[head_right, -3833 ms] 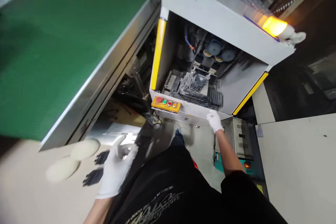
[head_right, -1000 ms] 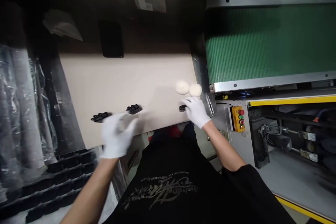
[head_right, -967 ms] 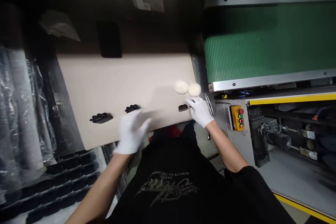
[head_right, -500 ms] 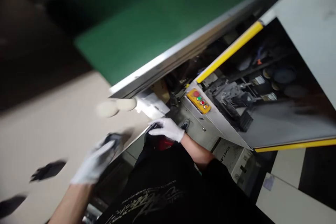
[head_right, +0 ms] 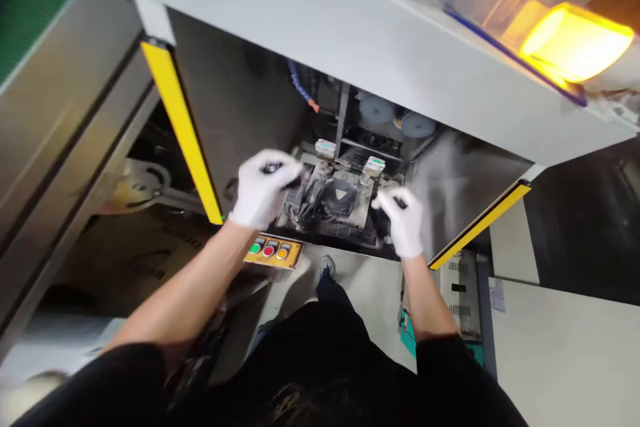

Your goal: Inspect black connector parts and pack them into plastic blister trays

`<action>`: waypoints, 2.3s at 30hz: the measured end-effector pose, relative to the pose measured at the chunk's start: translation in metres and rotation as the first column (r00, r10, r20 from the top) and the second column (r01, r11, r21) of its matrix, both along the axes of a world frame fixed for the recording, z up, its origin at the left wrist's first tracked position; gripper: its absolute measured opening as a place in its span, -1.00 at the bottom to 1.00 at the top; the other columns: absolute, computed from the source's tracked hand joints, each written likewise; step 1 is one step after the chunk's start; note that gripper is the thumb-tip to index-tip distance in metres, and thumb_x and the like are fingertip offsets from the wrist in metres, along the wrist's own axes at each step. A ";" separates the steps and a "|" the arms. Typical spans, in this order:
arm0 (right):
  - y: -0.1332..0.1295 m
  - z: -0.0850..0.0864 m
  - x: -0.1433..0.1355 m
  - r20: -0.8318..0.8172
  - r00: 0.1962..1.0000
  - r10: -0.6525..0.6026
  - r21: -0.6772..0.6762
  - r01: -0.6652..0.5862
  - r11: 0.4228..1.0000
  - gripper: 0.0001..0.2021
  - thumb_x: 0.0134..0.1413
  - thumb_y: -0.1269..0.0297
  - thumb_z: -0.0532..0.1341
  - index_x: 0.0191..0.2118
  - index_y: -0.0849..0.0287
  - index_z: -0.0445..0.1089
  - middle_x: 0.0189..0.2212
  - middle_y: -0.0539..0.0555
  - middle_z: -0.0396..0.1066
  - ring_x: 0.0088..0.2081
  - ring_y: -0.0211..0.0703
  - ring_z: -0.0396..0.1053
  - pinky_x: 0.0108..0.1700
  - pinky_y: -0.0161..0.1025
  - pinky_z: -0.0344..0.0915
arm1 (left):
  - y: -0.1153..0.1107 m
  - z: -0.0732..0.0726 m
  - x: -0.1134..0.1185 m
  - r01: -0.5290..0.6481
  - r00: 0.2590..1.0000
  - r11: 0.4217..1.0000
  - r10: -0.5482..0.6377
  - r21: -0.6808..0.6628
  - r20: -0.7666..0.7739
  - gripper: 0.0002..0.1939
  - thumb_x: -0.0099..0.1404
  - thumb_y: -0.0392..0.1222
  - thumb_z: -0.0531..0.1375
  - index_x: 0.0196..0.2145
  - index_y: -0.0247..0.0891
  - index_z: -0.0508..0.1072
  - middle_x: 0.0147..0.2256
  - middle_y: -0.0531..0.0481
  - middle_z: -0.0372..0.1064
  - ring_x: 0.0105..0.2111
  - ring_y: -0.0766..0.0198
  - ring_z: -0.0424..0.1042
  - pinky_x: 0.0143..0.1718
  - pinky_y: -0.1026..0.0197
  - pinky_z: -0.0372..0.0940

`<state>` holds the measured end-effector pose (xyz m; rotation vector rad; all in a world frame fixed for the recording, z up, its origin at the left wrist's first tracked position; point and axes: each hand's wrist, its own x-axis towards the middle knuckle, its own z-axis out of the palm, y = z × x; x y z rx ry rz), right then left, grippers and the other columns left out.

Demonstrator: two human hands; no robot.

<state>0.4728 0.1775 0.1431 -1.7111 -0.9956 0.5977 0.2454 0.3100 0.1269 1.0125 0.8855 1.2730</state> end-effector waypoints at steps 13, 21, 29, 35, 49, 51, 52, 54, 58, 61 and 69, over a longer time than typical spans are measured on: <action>0.129 -0.035 0.035 0.225 0.972 0.068 0.252 -0.126 0.960 -0.74 0.17 0.06 0.38 -0.42 0.08 0.41 -0.42 -0.03 0.54 -0.34 -0.15 0.54 -0.17 -0.18 0.45 | 0.094 -0.028 0.084 0.277 0.949 0.929 -0.224 0.246 -0.222 -0.69 0.03 -0.05 0.50 -0.50 -0.29 0.52 -0.48 -0.01 0.50 -0.46 0.28 0.42 -0.37 0.23 0.31; 0.130 -0.039 0.039 0.230 0.966 0.116 0.247 -0.173 0.954 -0.74 0.17 0.07 0.38 -0.40 0.07 0.40 -0.40 -0.02 0.53 -0.34 -0.15 0.54 -0.16 -0.17 0.44 | 0.100 -0.030 0.084 0.324 0.942 0.926 -0.296 0.194 -0.159 -0.54 -0.05 0.11 0.57 -0.49 -0.29 0.52 -0.50 -0.02 0.50 -0.48 0.26 0.44 -0.37 0.21 0.36; 0.121 -0.011 0.053 0.221 0.930 0.293 0.066 -0.314 0.947 -0.74 0.16 0.03 0.37 -0.35 0.09 0.44 -0.32 0.00 0.55 -0.22 -0.13 0.49 -0.05 -0.17 0.39 | 0.099 -0.029 0.070 0.369 0.911 0.909 -0.313 0.194 -0.270 -0.56 -0.06 0.11 0.55 -0.44 -0.28 0.57 -0.38 -0.09 0.56 -0.36 0.19 0.47 -0.23 0.17 0.37; 0.160 0.040 0.056 0.323 0.768 0.553 -0.411 -0.412 0.813 -0.53 0.33 -0.12 0.24 -0.49 0.11 0.44 -0.47 0.05 0.52 -0.34 -0.11 0.44 -0.16 -0.20 0.31 | 0.138 0.012 0.082 0.660 0.601 0.736 -0.399 0.149 -0.693 -0.50 0.25 0.31 0.33 -0.49 -0.21 0.59 -0.39 -0.14 0.55 -0.29 0.07 0.51 -0.10 0.12 0.35; 0.187 0.005 0.052 0.295 0.761 0.578 -0.479 -0.406 0.779 -0.62 0.02 0.04 0.49 -0.63 0.10 0.45 -0.72 -0.01 0.38 -0.54 -0.16 0.44 -0.35 -0.25 0.32 | 0.135 0.012 0.102 0.600 0.505 0.798 -0.327 0.053 -0.799 -0.56 0.27 -0.04 0.33 -0.70 -0.21 0.42 -0.65 -0.04 0.30 -0.42 0.06 0.46 -0.12 0.08 0.33; 0.189 0.004 0.053 0.167 0.808 0.564 -0.447 -0.448 0.774 -0.62 -0.01 0.01 0.50 -0.60 0.15 0.49 -0.70 -0.02 0.42 -0.60 -0.22 0.41 -0.41 -0.28 0.33 | 0.133 0.008 0.096 0.652 0.583 0.758 -0.498 0.004 -0.642 -0.62 0.26 -0.11 0.34 -0.67 -0.26 0.49 -0.60 -0.08 0.41 -0.44 0.13 0.45 -0.11 0.10 0.36; 0.188 0.004 0.052 0.094 0.835 0.543 -0.419 -0.461 0.782 -0.62 -0.01 0.01 0.50 -0.57 0.19 0.50 -0.68 -0.01 0.45 -0.60 -0.22 0.42 -0.43 -0.29 0.34 | 0.129 0.006 0.092 0.650 0.651 0.759 -0.547 0.015 -0.527 -0.65 0.26 -0.12 0.34 -0.64 -0.29 0.53 -0.56 -0.09 0.46 -0.42 0.15 0.46 -0.10 0.10 0.37; 0.184 0.003 0.051 -0.033 0.868 0.495 -0.354 -0.474 0.806 -0.63 0.01 0.05 0.49 -0.53 0.26 0.52 -0.65 0.04 0.49 -0.58 -0.21 0.46 -0.43 -0.30 0.38 | 0.116 0.000 0.084 0.584 0.785 0.810 -0.545 0.058 -0.294 -0.68 0.27 -0.08 0.35 -0.56 -0.30 0.56 -0.50 -0.11 0.52 -0.40 0.16 0.48 -0.10 0.07 0.41; 0.179 -0.004 0.052 -0.128 0.887 0.444 -0.259 -0.462 0.848 -0.69 0.05 0.17 0.49 -0.48 0.32 0.52 -0.65 0.01 0.47 -0.58 -0.23 0.48 -0.38 -0.27 0.47 | 0.096 -0.014 0.079 0.434 0.897 0.900 -0.427 0.042 -0.119 -0.66 0.27 -0.01 0.39 -0.54 -0.28 0.55 -0.47 -0.13 0.52 -0.44 0.14 0.49 -0.15 -0.04 0.45; 0.182 -0.010 0.054 -0.063 0.904 0.423 -0.270 -0.423 0.865 -0.71 0.09 0.19 0.48 -0.47 0.32 0.52 -0.64 -0.01 0.46 -0.55 -0.19 0.51 -0.29 -0.18 0.55 | 0.094 -0.018 0.083 0.382 0.920 0.923 -0.377 0.033 -0.109 -0.67 0.29 -0.05 0.37 -0.54 -0.30 0.56 -0.45 -0.15 0.51 -0.40 0.06 0.53 -0.15 -0.13 0.46; 0.177 0.005 0.047 0.080 0.859 0.505 -0.327 -0.456 0.828 -0.66 0.20 0.09 0.42 -0.41 0.30 0.56 -0.54 0.11 0.55 -0.47 -0.09 0.57 -0.31 -0.13 0.59 | 0.104 -0.019 0.076 0.495 0.868 0.861 -0.486 -0.112 0.100 -0.53 0.48 0.04 0.22 -0.44 -0.39 0.57 -0.41 -0.16 0.51 -0.38 0.11 0.55 -0.20 -0.02 0.44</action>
